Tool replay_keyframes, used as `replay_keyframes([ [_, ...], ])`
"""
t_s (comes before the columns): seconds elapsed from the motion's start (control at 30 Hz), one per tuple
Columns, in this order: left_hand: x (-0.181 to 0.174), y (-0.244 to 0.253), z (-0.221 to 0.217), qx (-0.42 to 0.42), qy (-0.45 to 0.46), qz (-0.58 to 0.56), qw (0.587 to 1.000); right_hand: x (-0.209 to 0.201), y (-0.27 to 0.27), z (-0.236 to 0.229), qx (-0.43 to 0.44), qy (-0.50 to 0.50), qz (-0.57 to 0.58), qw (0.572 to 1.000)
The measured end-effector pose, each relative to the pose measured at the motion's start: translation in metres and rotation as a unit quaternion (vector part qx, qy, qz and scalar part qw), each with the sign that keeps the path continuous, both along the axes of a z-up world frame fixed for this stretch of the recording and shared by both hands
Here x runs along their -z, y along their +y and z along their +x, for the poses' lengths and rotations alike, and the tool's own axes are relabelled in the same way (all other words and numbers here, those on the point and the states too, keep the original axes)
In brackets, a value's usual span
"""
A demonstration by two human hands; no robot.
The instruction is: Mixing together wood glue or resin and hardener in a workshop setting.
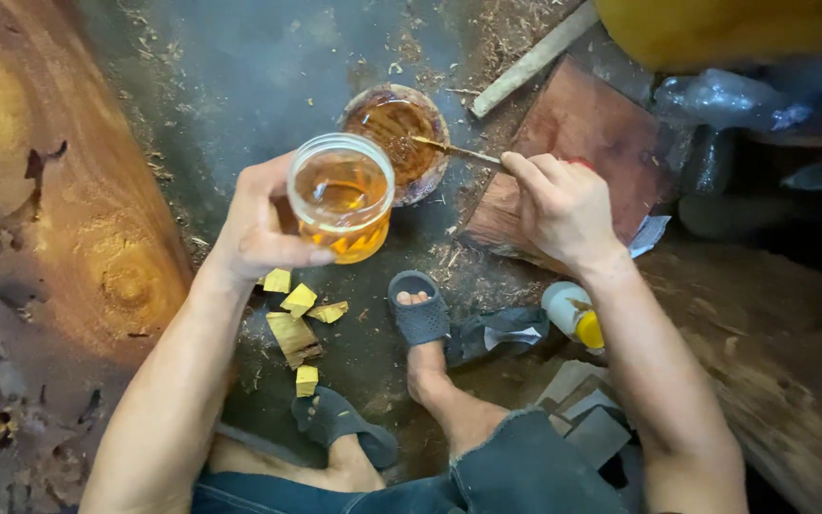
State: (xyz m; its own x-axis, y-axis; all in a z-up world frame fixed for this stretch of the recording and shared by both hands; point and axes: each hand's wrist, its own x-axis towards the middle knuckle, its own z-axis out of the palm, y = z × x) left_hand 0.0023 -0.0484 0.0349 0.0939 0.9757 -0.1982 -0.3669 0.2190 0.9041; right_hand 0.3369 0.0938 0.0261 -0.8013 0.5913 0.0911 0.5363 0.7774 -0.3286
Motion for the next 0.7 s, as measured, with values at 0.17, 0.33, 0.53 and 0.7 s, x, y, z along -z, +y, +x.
replay_keyframes([
  [0.17,-0.006,-0.02,0.001,-0.037,0.015,-0.001,0.999,0.034,-0.014,0.012,0.046,0.049,-0.055,0.996],
  [0.33,-0.001,-0.037,0.002,-0.085,0.023,0.009,0.996,0.065,-0.027,0.018,0.067,0.105,-0.089,0.988],
  [0.53,0.002,-0.049,0.007,-0.123,0.04,0.003,0.992,0.119,-0.035,0.031,0.075,0.126,-0.103,0.984],
  [0.7,0.006,-0.057,0.014,-0.134,0.068,0.005,0.989,0.161,-0.049,0.03,0.117,0.181,-0.105,0.971],
])
